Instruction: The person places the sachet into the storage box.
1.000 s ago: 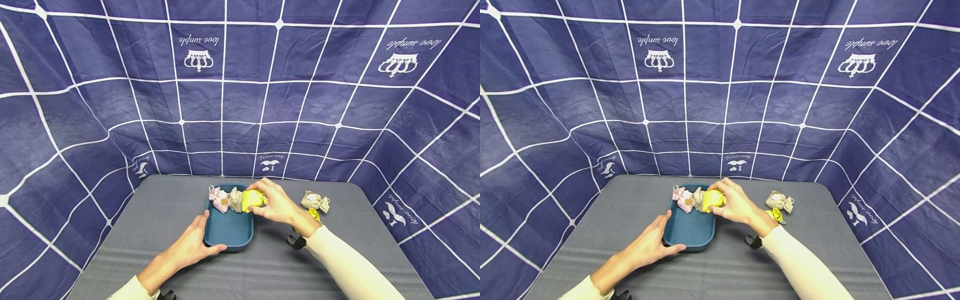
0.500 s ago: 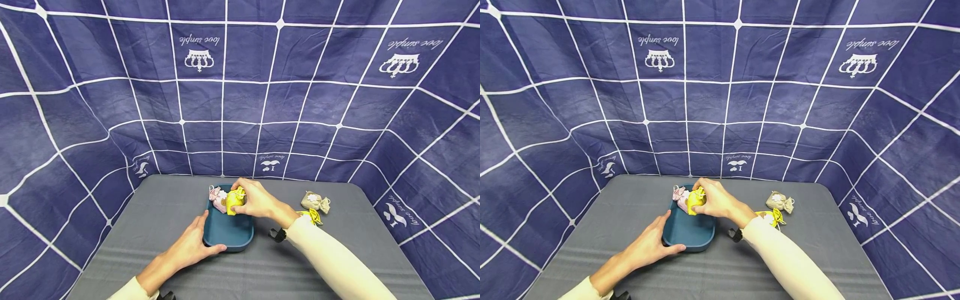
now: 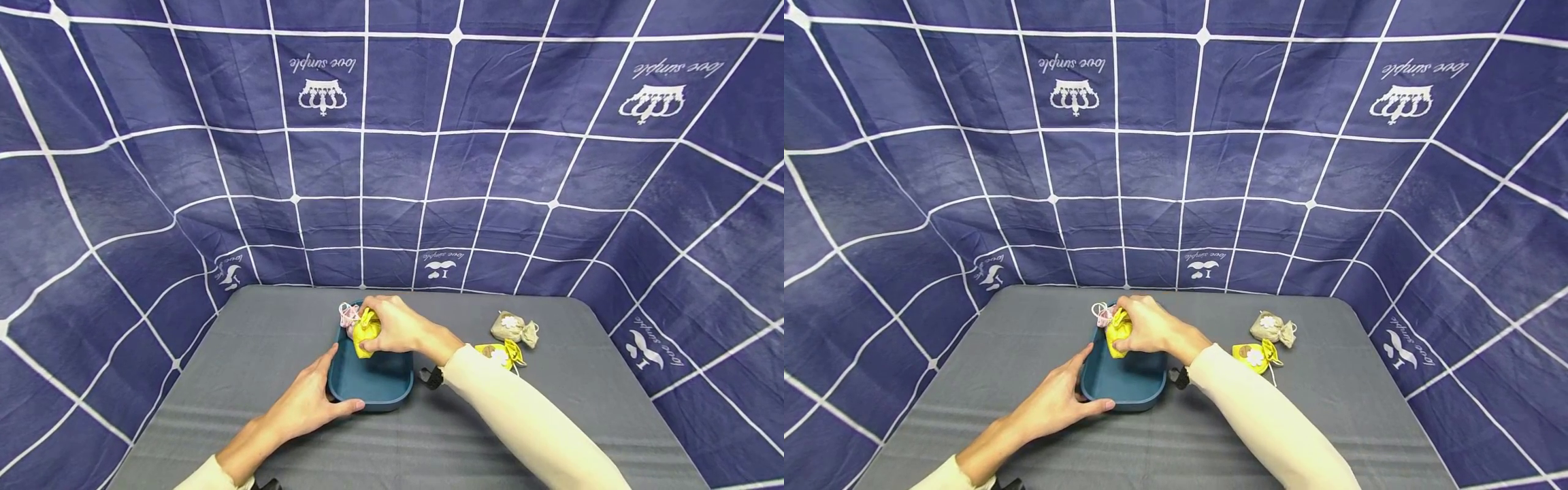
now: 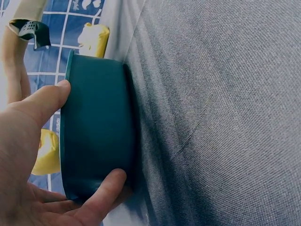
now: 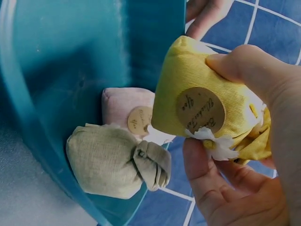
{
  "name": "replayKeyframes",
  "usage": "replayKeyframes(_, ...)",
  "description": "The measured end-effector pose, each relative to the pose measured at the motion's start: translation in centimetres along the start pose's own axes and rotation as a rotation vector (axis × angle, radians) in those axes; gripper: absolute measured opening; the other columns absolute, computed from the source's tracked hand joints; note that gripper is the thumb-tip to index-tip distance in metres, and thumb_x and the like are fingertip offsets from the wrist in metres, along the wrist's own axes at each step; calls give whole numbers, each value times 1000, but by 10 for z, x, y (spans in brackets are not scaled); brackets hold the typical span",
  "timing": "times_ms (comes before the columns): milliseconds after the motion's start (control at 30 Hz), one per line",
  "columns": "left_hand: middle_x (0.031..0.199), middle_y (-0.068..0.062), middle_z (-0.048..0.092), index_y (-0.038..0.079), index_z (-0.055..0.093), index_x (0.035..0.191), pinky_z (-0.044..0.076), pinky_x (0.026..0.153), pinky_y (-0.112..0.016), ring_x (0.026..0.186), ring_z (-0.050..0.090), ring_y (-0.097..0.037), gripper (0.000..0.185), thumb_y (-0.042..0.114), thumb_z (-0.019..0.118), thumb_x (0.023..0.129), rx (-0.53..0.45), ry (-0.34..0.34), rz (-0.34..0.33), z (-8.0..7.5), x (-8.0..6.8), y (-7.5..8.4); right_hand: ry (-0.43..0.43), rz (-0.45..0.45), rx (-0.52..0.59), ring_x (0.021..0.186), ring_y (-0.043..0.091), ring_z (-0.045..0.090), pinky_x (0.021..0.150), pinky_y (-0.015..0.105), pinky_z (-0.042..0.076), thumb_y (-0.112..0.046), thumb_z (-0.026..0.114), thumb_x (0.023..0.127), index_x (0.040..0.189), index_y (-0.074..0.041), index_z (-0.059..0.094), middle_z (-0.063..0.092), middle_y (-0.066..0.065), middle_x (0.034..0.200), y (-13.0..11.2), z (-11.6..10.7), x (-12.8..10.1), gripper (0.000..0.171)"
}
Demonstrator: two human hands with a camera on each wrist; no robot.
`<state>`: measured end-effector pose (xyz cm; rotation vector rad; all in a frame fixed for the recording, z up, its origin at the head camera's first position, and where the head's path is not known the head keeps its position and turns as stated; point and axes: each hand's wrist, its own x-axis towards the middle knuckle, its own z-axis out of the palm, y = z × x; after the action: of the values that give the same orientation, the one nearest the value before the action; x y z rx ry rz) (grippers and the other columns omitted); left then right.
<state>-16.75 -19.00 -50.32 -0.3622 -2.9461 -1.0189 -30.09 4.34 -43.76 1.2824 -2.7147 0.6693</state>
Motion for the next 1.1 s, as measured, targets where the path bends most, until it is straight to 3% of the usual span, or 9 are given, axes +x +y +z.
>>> replayKeyframes(367, 176, -34, 51, -9, 36, 177, 52, 129, -63, 158, 61, -49, 132, 61, 101, 86, 4, -6, 7, -1, -1, 2, -85, 29, -41, 98, 16, 72, 87, 25, 61, -29, 101, 86, 133, -10, 74, 80, 4, 114, -6, 7, 12, 57)
replayKeyframes(600, 173, -36, 54, -11, 37, 175, 53, 127, -63, 156, 63, -49, 130, 60, 101, 87, 14, -4, 12, 0, -1, 2, -166, 68, -35, 107, 19, 73, 97, 30, 64, -36, 102, 92, 155, -9, 64, 76, 13, 131, -13, 13, 14, 79)
replayKeyframes(733, 171, -36, 56, -11, 38, 175, 54, 127, -62, 155, 64, -48, 129, 60, 101, 87, 18, -3, 2, 3, 1, 1, -161, 74, -33, 109, 19, 72, 99, 34, 65, -35, 102, 92, 160, -8, 62, 74, 16, 136, -11, 14, 11, 83)
replayKeyframes(967, 172, -36, 55, -11, 37, 176, 53, 128, -63, 156, 63, -49, 131, 61, 101, 87, 16, -14, -2, 1, 0, 3, -107, 23, -31, 120, 28, 78, 106, 42, 67, -31, 98, 95, 156, -4, 65, 75, 20, 138, -3, 7, -1, 74)
replayKeyframes(1100, 173, -36, 54, -11, 36, 176, 53, 128, -62, 156, 63, -48, 132, 63, 100, 86, 26, -8, 8, 0, -1, 3, -67, 12, -20, 111, 26, 76, 101, 42, 67, -31, 96, 96, 153, -4, 68, 76, 18, 133, 0, 3, -11, 69)
